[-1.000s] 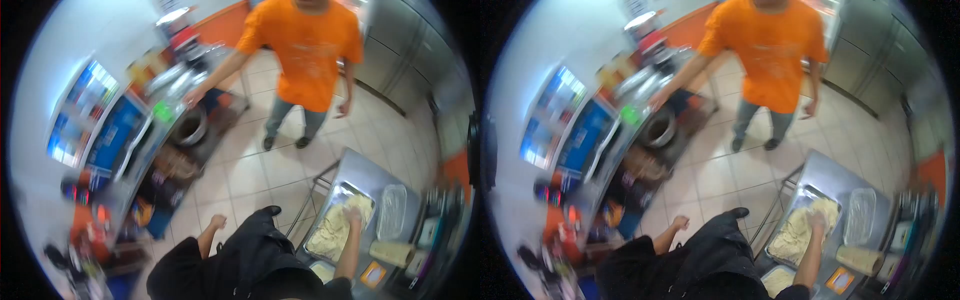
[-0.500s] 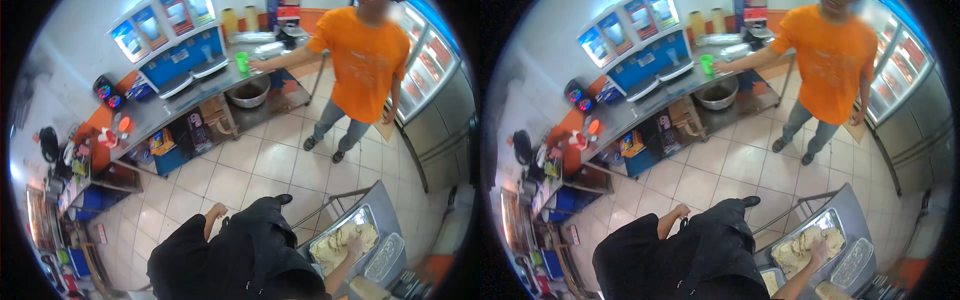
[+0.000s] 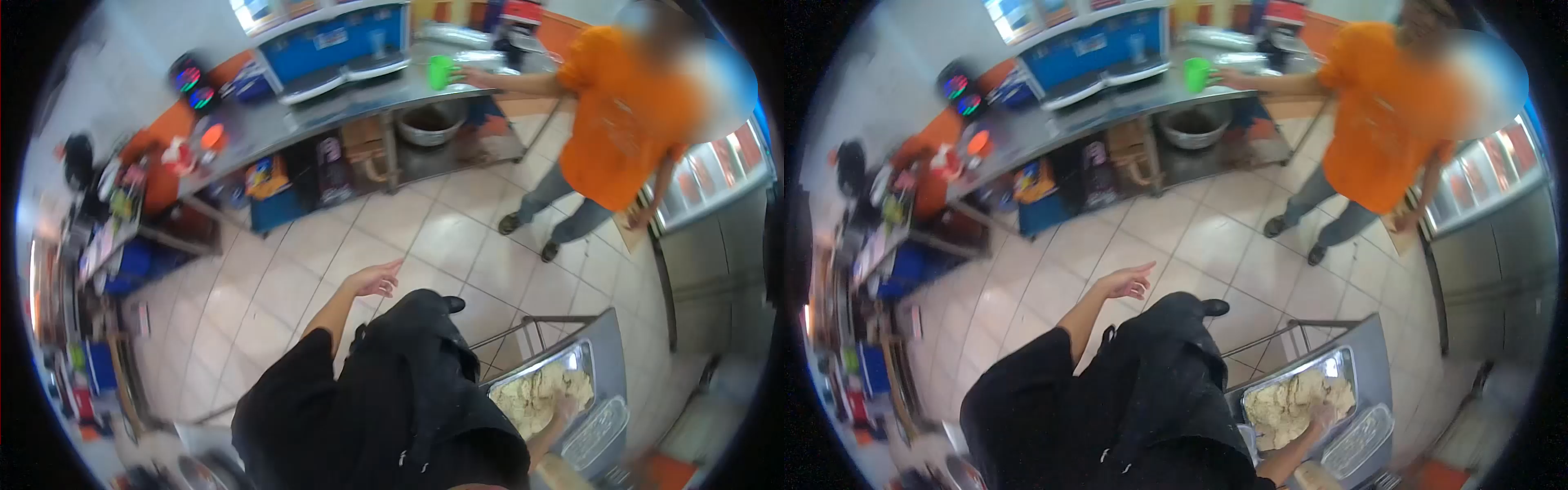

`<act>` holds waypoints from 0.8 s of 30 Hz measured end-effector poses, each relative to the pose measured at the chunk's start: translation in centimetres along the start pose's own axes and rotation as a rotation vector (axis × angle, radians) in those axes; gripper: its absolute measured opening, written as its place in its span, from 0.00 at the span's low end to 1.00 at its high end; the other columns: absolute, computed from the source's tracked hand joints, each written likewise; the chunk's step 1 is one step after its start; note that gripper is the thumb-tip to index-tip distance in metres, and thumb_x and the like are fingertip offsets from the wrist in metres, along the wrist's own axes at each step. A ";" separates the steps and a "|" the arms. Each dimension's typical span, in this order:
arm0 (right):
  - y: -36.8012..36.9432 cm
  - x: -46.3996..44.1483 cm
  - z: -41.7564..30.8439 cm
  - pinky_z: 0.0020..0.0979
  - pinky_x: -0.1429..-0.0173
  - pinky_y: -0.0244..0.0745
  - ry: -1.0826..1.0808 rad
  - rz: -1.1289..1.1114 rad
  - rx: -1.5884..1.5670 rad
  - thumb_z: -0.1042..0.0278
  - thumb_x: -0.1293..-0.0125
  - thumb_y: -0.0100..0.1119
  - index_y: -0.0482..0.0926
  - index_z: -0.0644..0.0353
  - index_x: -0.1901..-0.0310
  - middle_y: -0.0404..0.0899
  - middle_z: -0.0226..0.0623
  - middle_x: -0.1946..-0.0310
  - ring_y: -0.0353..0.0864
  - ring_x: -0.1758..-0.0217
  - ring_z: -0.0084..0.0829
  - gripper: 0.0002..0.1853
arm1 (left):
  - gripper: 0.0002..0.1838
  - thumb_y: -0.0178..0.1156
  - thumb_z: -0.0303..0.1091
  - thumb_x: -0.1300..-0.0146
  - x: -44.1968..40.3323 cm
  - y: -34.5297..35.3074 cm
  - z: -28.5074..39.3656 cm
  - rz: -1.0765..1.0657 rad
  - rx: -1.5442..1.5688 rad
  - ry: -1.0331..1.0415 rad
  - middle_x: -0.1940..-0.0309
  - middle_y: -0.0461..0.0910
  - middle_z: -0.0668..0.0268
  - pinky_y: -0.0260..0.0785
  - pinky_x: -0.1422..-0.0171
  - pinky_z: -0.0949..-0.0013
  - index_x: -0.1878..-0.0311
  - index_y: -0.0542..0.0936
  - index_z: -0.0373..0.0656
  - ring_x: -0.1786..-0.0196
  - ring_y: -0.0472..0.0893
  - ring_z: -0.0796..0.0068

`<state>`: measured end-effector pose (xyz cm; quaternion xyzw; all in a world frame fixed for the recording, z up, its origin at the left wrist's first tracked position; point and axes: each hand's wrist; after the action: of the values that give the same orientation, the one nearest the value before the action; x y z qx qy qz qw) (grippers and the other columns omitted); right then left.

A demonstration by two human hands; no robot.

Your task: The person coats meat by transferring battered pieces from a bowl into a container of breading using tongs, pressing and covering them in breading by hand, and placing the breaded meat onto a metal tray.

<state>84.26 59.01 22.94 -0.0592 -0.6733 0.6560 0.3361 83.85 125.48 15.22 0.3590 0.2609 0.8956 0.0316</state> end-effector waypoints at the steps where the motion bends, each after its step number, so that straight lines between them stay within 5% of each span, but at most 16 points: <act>1: -0.2 1.0 0.2 0.43 0.44 0.69 0.028 0.009 -0.034 0.47 0.44 0.52 0.81 0.65 0.58 0.79 0.56 0.56 0.77 0.49 0.50 0.26 | 0.34 0.51 0.47 0.32 -0.9 0.2 2.6 -0.141 0.116 0.052 0.65 0.77 0.64 0.75 0.59 0.64 0.27 0.50 0.56 0.68 0.76 0.76; 8: 3.4 1.4 4.7 0.44 0.47 0.70 -0.165 0.216 -0.045 0.57 0.42 0.47 0.83 0.61 0.61 0.80 0.52 0.60 0.77 0.52 0.51 0.19 | 0.36 0.51 0.46 0.31 -9.8 6.7 9.5 0.100 -0.244 0.153 0.59 0.79 0.61 0.75 0.58 0.66 0.26 0.46 0.52 0.67 0.77 0.75; 10: 2.0 5.1 4.9 0.39 0.58 0.74 0.002 0.189 -0.111 0.60 0.40 0.51 0.83 0.55 0.59 0.81 0.46 0.64 0.80 0.60 0.44 0.14 | 0.36 0.51 0.46 0.31 -13.3 9.6 9.9 0.064 -0.330 0.227 0.56 0.79 0.60 0.75 0.59 0.67 0.26 0.46 0.51 0.67 0.77 0.75; 12: 0.9 10.6 5.0 0.32 0.57 0.75 0.058 0.355 -0.677 0.60 0.36 0.51 0.81 0.56 0.53 0.82 0.42 0.63 0.81 0.60 0.35 0.15 | 0.37 0.52 0.46 0.32 -15.7 13.4 9.9 -0.089 -0.486 0.108 0.56 0.79 0.60 0.75 0.59 0.67 0.27 0.47 0.49 0.66 0.77 0.75; 14: 2.8 14.0 4.7 0.28 0.55 0.74 0.259 0.471 -1.594 0.60 0.33 0.52 0.78 0.60 0.51 0.82 0.38 0.62 0.80 0.60 0.29 0.16 | 0.34 0.52 0.44 0.32 -18.0 19.8 10.3 -0.260 -0.689 0.010 0.56 0.79 0.61 0.75 0.58 0.68 0.28 0.53 0.45 0.64 0.78 0.75; 16: 0.9 19.5 2.4 0.30 0.57 0.74 0.410 0.684 -1.557 0.61 0.32 0.52 0.77 0.63 0.49 0.82 0.37 0.61 0.80 0.57 0.28 0.17 | 0.30 0.51 0.44 0.31 -20.4 24.4 8.3 -0.405 -0.850 -0.087 0.55 0.78 0.61 0.75 0.57 0.68 0.30 0.57 0.44 0.62 0.78 0.74; 17: -1.4 22.0 2.0 0.27 0.57 0.73 0.692 0.526 -1.371 0.61 0.32 0.52 0.78 0.63 0.48 0.82 0.36 0.60 0.80 0.57 0.27 0.17 | 0.29 0.51 0.44 0.31 -21.3 26.5 6.7 -0.501 -0.944 -0.156 0.55 0.78 0.61 0.75 0.56 0.69 0.31 0.59 0.44 0.61 0.78 0.74; 18: 1.7 25.0 3.2 0.24 0.60 0.72 0.567 0.673 -0.763 0.60 0.33 0.52 0.80 0.61 0.51 0.82 0.36 0.61 0.80 0.63 0.24 0.16 | 0.28 0.51 0.44 0.31 -21.8 28.3 5.3 -0.589 -0.997 -0.194 0.55 0.78 0.60 0.74 0.56 0.68 0.32 0.60 0.44 0.61 0.79 0.73; 19: -1.4 27.5 0.0 0.26 0.61 0.71 0.910 0.761 -1.287 0.57 0.35 0.53 0.81 0.60 0.54 0.82 0.37 0.66 0.78 0.69 0.25 0.17 | 0.27 0.51 0.43 0.31 -21.7 29.7 4.3 -0.664 -1.042 -0.224 0.55 0.78 0.60 0.74 0.56 0.68 0.33 0.62 0.44 0.60 0.79 0.73; 22: -1.4 35.0 -2.7 0.31 0.60 0.72 1.335 0.892 -0.967 0.53 0.40 0.56 0.80 0.58 0.50 0.81 0.42 0.70 0.81 0.69 0.30 0.21 | 0.25 0.50 0.42 0.31 -19.6 33.8 1.9 -0.843 -1.230 -0.376 0.54 0.78 0.59 0.73 0.56 0.69 0.33 0.63 0.44 0.60 0.79 0.72; 24: -0.2 40.8 -4.5 0.33 0.56 0.73 1.514 0.645 -0.865 0.52 0.42 0.57 0.80 0.56 0.50 0.81 0.44 0.65 0.80 0.66 0.35 0.22 | 0.25 0.50 0.42 0.31 -19.2 33.9 0.9 -0.995 -1.338 -0.501 0.54 0.78 0.58 0.73 0.55 0.69 0.34 0.63 0.44 0.59 0.79 0.71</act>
<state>55.46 84.03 38.03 -0.7760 -0.4114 0.1961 0.4360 103.06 91.99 20.29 0.2958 -0.2083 0.6376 0.6801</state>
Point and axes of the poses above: each hand's wrist, its own x-axis away from the middle knuckle, its own y-axis out of the palm, z = x × y
